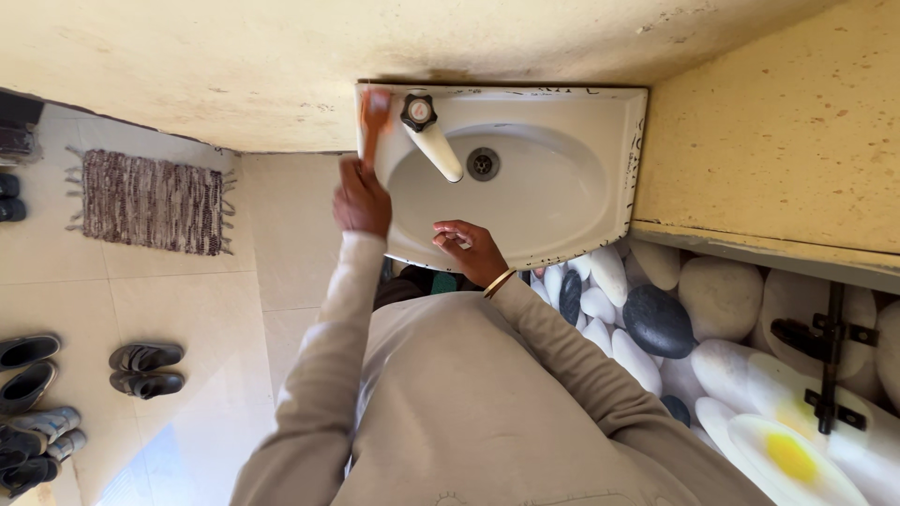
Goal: The person uses an orange brush to scrub the inside of a white wall-mounted sink. They scrub the basin, the drain area, and the faucet, then rinse the brush under running water. The person continues scrubbing the sink's interior and the faucet area with the brush.
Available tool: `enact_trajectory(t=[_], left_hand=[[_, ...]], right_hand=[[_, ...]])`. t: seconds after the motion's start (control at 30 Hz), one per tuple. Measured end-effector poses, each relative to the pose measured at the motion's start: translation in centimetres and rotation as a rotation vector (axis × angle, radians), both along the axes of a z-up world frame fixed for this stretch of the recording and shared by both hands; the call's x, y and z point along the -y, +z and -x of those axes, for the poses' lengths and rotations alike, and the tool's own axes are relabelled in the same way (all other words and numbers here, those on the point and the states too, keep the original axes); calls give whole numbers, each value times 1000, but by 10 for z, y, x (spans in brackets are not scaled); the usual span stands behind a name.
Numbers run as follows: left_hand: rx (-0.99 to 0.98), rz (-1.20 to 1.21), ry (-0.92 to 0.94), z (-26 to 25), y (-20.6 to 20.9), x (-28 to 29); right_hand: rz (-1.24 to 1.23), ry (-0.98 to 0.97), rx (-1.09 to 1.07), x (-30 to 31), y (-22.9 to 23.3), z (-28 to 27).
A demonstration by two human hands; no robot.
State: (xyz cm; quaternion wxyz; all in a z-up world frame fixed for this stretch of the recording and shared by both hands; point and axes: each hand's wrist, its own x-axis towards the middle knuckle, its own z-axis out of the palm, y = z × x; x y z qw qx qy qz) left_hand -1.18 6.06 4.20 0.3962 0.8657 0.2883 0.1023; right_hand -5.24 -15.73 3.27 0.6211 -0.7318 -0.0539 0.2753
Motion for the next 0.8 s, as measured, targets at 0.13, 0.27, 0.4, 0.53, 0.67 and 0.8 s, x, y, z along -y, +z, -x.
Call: enact_trajectory(t=[0.13, 0.27, 0.4, 0.53, 0.67, 0.8], left_hand=[[14, -20, 4, -8, 0, -17], [89, 169, 110, 35, -41, -43], [-75, 297, 286, 40, -97, -51], [76, 239, 211, 5, -129, -69], [-128, 379, 247, -29, -123, -81], [-212, 361, 187, 6, -129, -89]], right_hand=[[-24, -50, -30, 13, -3, 2], [-90, -109, -83, 24, -10, 10], [-75, -119, -89, 22, -4, 9], [-46, -85, -81, 18, 9, 4], [-5, -56, -46, 16, 15, -1], [-60, -93, -78, 24, 10, 3]])
